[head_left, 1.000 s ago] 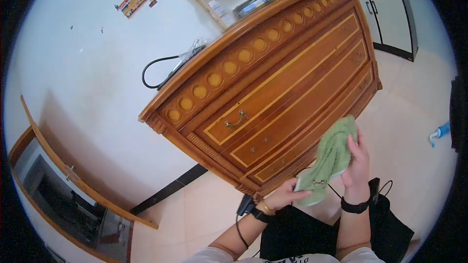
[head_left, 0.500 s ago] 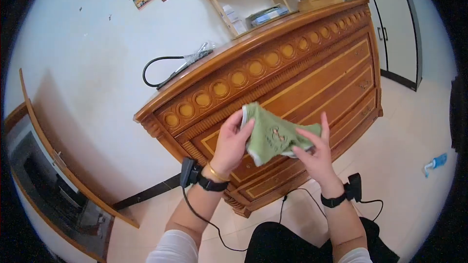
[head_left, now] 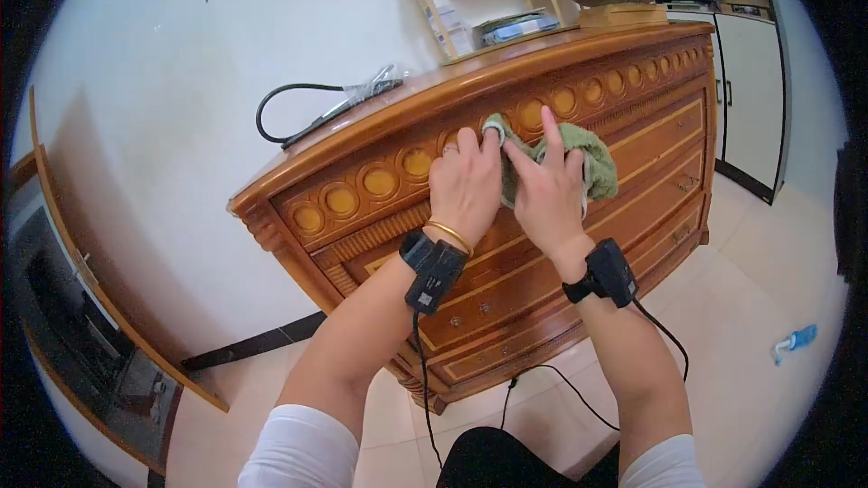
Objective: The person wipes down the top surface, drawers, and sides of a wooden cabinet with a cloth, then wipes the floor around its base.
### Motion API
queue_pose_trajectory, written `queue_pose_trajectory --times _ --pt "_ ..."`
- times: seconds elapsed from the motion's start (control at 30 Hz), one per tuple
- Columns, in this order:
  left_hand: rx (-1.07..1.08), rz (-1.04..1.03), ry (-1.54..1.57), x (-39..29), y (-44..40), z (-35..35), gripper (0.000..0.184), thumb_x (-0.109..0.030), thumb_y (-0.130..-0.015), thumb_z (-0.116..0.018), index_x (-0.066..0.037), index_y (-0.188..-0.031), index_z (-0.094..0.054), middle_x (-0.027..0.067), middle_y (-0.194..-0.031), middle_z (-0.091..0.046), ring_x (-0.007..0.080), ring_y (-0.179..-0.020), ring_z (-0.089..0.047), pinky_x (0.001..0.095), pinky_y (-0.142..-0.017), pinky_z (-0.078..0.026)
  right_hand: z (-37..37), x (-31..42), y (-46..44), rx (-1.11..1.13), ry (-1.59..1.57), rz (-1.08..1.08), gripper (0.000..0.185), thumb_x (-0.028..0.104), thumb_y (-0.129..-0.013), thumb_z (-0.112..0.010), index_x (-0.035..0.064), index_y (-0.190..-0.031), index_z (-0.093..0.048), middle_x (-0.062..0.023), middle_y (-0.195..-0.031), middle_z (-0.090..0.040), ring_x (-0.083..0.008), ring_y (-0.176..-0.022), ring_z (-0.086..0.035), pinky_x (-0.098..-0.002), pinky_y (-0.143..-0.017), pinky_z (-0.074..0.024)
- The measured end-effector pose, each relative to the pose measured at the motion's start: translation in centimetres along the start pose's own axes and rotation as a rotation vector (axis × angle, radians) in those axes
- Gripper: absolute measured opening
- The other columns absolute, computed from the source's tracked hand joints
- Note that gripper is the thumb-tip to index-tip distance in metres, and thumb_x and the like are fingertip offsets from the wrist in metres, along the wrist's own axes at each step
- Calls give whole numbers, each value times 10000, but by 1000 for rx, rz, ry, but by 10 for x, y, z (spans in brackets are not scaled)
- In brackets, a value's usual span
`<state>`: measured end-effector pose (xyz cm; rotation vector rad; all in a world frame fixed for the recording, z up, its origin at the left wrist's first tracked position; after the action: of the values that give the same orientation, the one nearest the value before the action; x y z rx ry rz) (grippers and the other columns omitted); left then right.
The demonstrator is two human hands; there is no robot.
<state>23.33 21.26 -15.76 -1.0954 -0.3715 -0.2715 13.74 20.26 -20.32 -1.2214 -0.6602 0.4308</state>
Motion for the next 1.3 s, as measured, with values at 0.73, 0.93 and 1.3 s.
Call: queue_pose_trajectory --times 0.73,0.93,1.3 --pt "237 272 362 -3 -1 -9 409 -80 -888 -608 -109 -1296 -610 240 -1078 -606 474 -924 -662 555 -781 -546 1 -27 28 311 -194 -152 706 43 -797 -731 164 -1464 -532 -217 -1302 -525 -439 -1178 -479 -509 -1039 -410" --pt "167 259 367 -3 6 -16 528 -67 -892 -611 -83 -1409 -504 238 -1094 -584 479 -943 -651 550 -790 -551 -1 -40 51 275 -314 -219 704 165 -838 -755 112 -1486 -484 -223 -1296 -538 -437 -1202 -483 -512 -1078 -388" --pt "259 267 356 3 -2 -24 476 -87 -920 -567 -161 -1389 -527 255 -1115 -605 479 -1001 -658 541 -833 -551 59 -24 74 388 -585 -367 518 219 -860 -750 18 -1325 -638 -261 -1304 -593 -421 -1237 -564 -453 -1091 -443"
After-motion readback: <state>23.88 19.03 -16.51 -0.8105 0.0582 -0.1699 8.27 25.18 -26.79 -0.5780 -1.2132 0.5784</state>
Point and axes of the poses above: each hand's wrist, its own y-axis away from the middle knuckle, its own z-axis out of the back of the hand, x = y × z, the point moved 10 cm from there along -y, towards the middle knuckle
